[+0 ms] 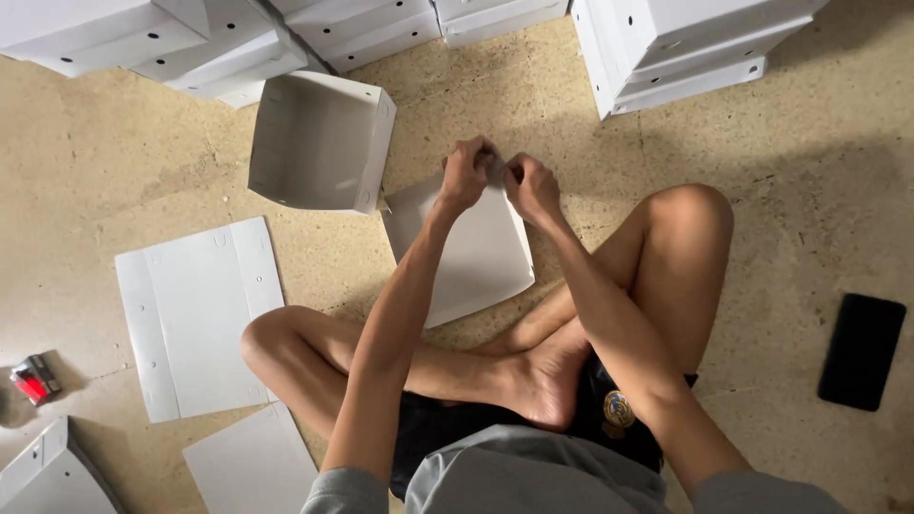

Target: The person sits on the floor and assembles a white cardboard box by folding and interlocking its flaps. They manipulate the flat pieces, fold the sides, and secure the tabs to form a complete box.

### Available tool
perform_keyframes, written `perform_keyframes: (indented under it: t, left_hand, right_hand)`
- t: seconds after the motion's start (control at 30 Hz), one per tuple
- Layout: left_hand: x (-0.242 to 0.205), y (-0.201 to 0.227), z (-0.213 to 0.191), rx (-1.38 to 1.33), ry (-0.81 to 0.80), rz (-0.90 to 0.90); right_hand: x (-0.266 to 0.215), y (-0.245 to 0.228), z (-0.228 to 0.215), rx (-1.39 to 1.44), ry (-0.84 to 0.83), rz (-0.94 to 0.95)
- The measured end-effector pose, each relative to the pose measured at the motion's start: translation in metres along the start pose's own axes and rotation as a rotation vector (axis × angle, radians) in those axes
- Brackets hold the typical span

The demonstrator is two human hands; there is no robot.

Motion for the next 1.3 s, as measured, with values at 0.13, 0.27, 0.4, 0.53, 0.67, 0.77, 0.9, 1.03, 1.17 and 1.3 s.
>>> perform_keyframes:
  t: [0.13, 0.27, 0.4, 0.53, 0.67, 0.77, 0.9, 1.03, 1.17, 1.3]
  left_hand:
    - [-0.019, 0.010, -0.018, -0.128, 0.055, 0.111]
    - [-0.037, 0.030, -0.025, 0.220, 0.080, 0.186]
    - [-0.047, 0.025, -0.014, 0.220, 0.201, 0.183]
    - [-0.064, 0.024, -0.008, -0.069, 0.264, 0.034]
    - [-0.090, 0.021, -0.014, -0.164, 0.445, -0.310]
    - [-0.105, 0.004, -0.003, -0.246, 0.509, -0.469]
    - [-0.111, -0.002, 0.003, -0.318, 0.559, -0.586]
    - [-0.112, 0.008, -0.005, -0.229, 0.589, -0.585]
    - [-0.111, 0.006, -0.006, -0.250, 0.580, -0.620]
    - [-0.109, -0.003, 0.000, -0.402, 0.537, -0.643]
  right_hand:
    - [-0.001, -0.005, -0.006, 0.003, -0.082, 0.041]
    - [-0.004, -0.001, -0.004, 0.033, -0.089, 0.094]
    - [-0.015, -0.019, -0.005, 0.047, -0.063, 0.033]
    - [-0.020, -0.010, 0.006, -0.004, -0.067, 0.069]
    - [-0.015, -0.003, 0.015, 0.075, -0.073, 0.020]
    - [-0.015, 0.009, 0.029, 0.044, -0.059, 0.015]
    - [-0.014, 0.013, 0.036, 0.032, -0.060, 0.096]
    - [-0.017, 0.003, 0.030, 0.076, -0.099, 0.171]
    - [-0.014, 0.009, 0.034, 0.089, -0.122, 0.225]
    - [-0.013, 0.017, 0.037, 0.067, -0.121, 0.254]
Point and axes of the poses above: each hand's wrist, its own x-axis towards the middle knuckle, its own z-axis out of the palm, y = z × x, the point moved 7 cm from there along x, towards the middle knuckle, and after that the axes turned 3 degrees about y, right-handed, at the moved point
